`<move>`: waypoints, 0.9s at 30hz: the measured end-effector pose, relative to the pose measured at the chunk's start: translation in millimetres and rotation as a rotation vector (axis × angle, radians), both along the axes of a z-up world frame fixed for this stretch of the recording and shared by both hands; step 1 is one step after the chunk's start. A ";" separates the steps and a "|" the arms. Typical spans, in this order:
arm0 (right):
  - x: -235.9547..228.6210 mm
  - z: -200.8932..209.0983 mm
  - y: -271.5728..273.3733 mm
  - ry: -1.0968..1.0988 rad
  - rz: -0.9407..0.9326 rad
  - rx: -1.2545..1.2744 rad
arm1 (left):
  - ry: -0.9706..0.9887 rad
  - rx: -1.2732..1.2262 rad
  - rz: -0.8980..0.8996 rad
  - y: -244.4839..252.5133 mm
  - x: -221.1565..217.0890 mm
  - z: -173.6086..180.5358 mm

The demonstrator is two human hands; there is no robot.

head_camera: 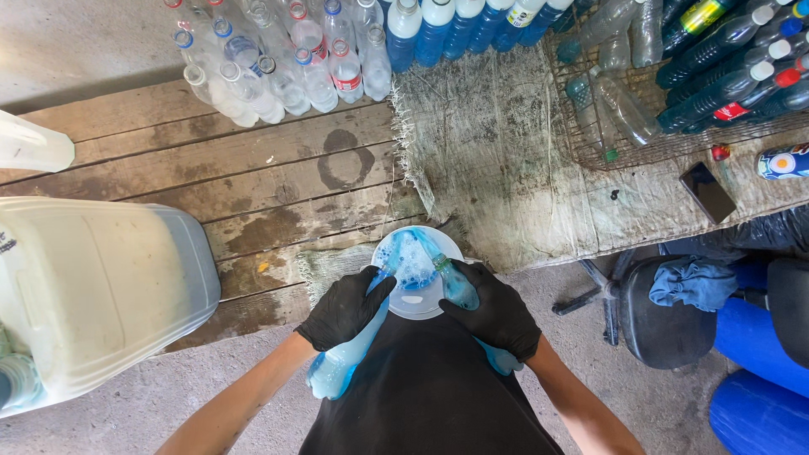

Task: The person pours blue liquid from a large container into a jug using a funnel, then fills multiple plastic bottles from the jug. The person repeats the process of refilling the jug and filling more bottles.

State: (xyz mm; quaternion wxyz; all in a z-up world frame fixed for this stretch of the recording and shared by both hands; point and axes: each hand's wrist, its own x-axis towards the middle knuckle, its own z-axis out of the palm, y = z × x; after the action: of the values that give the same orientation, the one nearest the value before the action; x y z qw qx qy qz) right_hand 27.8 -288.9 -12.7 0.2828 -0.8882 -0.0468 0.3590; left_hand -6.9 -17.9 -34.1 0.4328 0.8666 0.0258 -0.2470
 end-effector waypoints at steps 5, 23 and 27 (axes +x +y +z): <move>1.1 2.2 -4.6 0.030 0.003 0.000 | 0.071 0.026 0.005 -3.8 2.1 1.5; -4.1 0.6 -8.1 0.025 0.001 0.020 | 0.228 0.077 -0.008 -6.0 8.1 3.5; -1.8 12.8 -4.7 0.009 -0.001 0.031 | 0.228 0.089 0.003 -8.3 9.2 5.9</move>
State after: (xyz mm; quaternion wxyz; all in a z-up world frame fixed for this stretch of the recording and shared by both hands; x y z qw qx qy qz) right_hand 26.1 -293.6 0.1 0.2968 -0.8823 -0.0505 0.3618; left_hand 2.3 -26.2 -28.3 0.3885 0.8513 0.0872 -0.3417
